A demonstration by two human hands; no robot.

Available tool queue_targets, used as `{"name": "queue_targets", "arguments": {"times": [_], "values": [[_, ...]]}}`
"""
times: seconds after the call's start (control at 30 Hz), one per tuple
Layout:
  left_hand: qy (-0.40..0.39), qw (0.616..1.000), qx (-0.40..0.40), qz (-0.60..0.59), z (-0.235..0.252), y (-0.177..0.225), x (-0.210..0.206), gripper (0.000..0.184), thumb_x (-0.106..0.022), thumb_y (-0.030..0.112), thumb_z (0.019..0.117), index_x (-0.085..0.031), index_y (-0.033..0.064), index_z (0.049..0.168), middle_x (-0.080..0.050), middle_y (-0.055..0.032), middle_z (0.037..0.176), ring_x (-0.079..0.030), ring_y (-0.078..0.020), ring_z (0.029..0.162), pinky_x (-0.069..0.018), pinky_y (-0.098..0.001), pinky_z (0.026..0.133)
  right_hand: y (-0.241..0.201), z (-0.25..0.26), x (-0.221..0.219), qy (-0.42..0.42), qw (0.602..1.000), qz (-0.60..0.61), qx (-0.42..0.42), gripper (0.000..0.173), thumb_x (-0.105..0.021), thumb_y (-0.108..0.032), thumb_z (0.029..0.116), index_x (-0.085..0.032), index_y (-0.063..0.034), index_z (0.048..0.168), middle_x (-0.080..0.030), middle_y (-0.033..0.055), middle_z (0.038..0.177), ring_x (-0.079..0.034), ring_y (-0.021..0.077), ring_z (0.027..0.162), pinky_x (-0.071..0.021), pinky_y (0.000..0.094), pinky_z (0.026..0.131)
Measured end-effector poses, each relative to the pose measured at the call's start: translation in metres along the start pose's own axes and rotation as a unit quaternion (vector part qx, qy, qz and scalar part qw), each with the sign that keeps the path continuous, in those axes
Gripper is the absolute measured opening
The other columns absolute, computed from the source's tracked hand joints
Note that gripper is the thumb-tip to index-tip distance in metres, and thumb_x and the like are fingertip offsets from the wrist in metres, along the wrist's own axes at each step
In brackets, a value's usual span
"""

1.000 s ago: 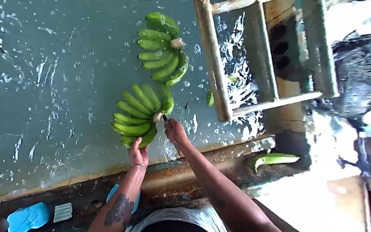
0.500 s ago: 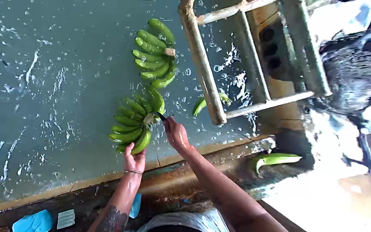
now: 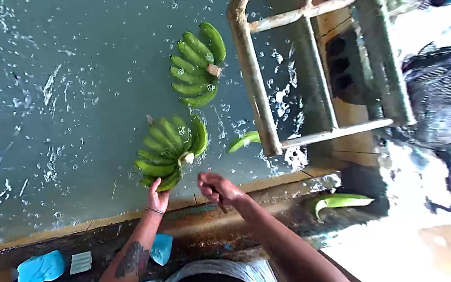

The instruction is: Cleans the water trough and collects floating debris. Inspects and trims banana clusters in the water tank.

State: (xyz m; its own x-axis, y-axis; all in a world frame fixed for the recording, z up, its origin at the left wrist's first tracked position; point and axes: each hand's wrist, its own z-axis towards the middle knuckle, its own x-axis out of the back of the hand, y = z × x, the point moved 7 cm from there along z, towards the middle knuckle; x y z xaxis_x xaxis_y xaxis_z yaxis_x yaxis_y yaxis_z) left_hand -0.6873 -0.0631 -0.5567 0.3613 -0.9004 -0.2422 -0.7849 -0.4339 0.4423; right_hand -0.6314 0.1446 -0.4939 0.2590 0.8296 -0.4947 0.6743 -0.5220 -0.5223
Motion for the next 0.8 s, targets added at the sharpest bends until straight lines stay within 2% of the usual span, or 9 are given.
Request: {"name": "queue_targets", "arguments": {"times": [0.1, 0.17, 0.23, 0.3, 0.4, 0.47, 0.57, 0.67, 0.8], "values": [[0.011, 0.987, 0.048, 0.152, -0.002, 0.042, 0.002, 0.04, -0.044, 0.026, 0.1081, -0.045, 0.0032, 0.141, -0.063, -0.019, 0.121, -0.068, -0.0285, 0.099, -0.0597, -0.0442, 0.081, -0.052, 0.009, 0.051, 0.14, 0.969, -0.168, 0.112, 0.02, -0.051, -0.016, 0.105, -0.058, -0.0002, 0.116, -0.061, 0.0039, 0.081, -0.055, 0.0088, 0.061, -0.0508, 0.0263, 0.058], [-0.026, 0.962, 0.05, 0.267, -0.018, 0.094, -0.029, 0.057, -0.033, 0.052, 0.1088, -0.045, 0.0069, 0.142, -0.065, -0.0162, 0.111, -0.069, -0.025, 0.086, -0.06, -0.0407, 0.072, -0.074, 0.036, 0.066, 0.148, 0.934, -0.299, 0.127, 0.04, -0.071, -0.023, 0.0971, -0.059, -0.0006, 0.128, -0.064, 0.0138, 0.094, -0.055, 0.0166, 0.062, -0.0516, 0.0363, 0.059], [-0.099, 0.951, 0.007, 0.294, -0.04, 0.142, -0.069, 0.071, -0.015, 0.066, 0.1043, -0.04, 0.011, 0.142, -0.071, -0.0108, 0.102, -0.072, -0.0214, 0.078, -0.0619, -0.0372, 0.068, -0.079, 0.064, 0.067, 0.094, 0.934, -0.326, 0.111, 0.042, -0.071, -0.026, 0.097, -0.061, -0.0049, 0.132, -0.068, 0.0112, 0.099, -0.052, 0.0118, 0.056, -0.0482, 0.0313, 0.051], [-0.192, 0.951, -0.025, 0.243, -0.049, 0.173, -0.102, 0.079, -0.011, 0.071, 0.1009, -0.028, 0.0121, 0.151, -0.071, -0.0136, 0.116, -0.075, -0.0262, 0.092, -0.0632, -0.0406, 0.077, -0.077, 0.084, 0.067, 0.048, 0.949, -0.295, 0.096, 0.04, -0.067, -0.025, 0.0982, -0.062, -0.0029, 0.131, -0.066, 0.007, 0.089, -0.047, 0.0067, 0.051, -0.0437, 0.0255, 0.046], [-0.259, 0.947, -0.055, 0.181, -0.028, 0.184, -0.12, 0.076, -0.007, 0.066, 0.1034, -0.025, 0.0153, 0.157, -0.061, -0.0147, 0.139, -0.066, -0.0288, 0.121, -0.0558, -0.0451, 0.099, -0.064, 0.095, 0.069, 0.021, 0.965, -0.25, 0.075, 0.058, -0.075, -0.028, 0.087, -0.056, -0.004, 0.136, -0.064, 0.0056, 0.088, -0.047, 0.0052, 0.052, -0.0426, 0.0235, 0.046], [-0.209, 0.952, -0.109, 0.194, -0.006, 0.184, -0.113, 0.068, -0.008, 0.056, 0.1077, -0.032, 0.0147, 0.156, -0.056, -0.0103, 0.147, -0.058, -0.0244, 0.131, -0.0494, -0.0453, 0.106, -0.05, 0.097, 0.068, 0.034, 0.973, -0.224, 0.041, 0.062, -0.08, -0.019, 0.085, -0.053, -0.0038, 0.139, -0.064, 0.0079, 0.094, -0.047, 0.0068, 0.056, -0.043, 0.024, 0.05], [-0.079, 0.938, -0.178, 0.287, 0.025, 0.166, -0.089, 0.054, -0.027, 0.043, 0.1102, -0.044, 0.0141, 0.152, -0.047, -0.0043, 0.155, -0.045, -0.0219, 0.142, -0.0406, -0.0501, 0.111, -0.036, 0.097, 0.067, 0.092, 0.976, -0.194, 0.029, 0.042, -0.077, -0.009, 0.0879, -0.058, -0.0009, 0.125, -0.06, 0.0051, 0.085, -0.049, 0.0058, 0.057, -0.0445, 0.0225, 0.052], [-0.074, 0.901, -0.18, 0.387, 0.049, 0.138, -0.085, 0.051, -0.045, 0.035, 0.1078, -0.043, 0.0113, 0.153, -0.04, -0.0085, 0.161, -0.037, -0.0267, 0.147, -0.0352, -0.0554, 0.114, -0.03, 0.102, 0.06, 0.106, 0.971, -0.206, 0.049, 0.053, -0.079, -0.006, 0.0872, -0.058, -0.0034, 0.136, -0.068, 0.0131, 0.109, -0.063, 0.0143, 0.081, -0.0559, 0.0332, 0.073], [-0.039, 0.886, -0.144, 0.439, 0.079, 0.123, -0.093, 0.066, -0.051, 0.042, 0.1062, -0.029, 0.0115, 0.161, -0.03, -0.0141, 0.165, -0.029, -0.0323, 0.151, -0.0272, -0.0584, 0.119, -0.025, 0.107, 0.047, 0.089, 0.964, -0.232, 0.097, 0.05, -0.083, -0.011, 0.0828, -0.064, -0.0002, 0.127, -0.067, 0.0094, 0.089, -0.054, 0.0096, 0.06, -0.0495, 0.028, 0.054]]}}
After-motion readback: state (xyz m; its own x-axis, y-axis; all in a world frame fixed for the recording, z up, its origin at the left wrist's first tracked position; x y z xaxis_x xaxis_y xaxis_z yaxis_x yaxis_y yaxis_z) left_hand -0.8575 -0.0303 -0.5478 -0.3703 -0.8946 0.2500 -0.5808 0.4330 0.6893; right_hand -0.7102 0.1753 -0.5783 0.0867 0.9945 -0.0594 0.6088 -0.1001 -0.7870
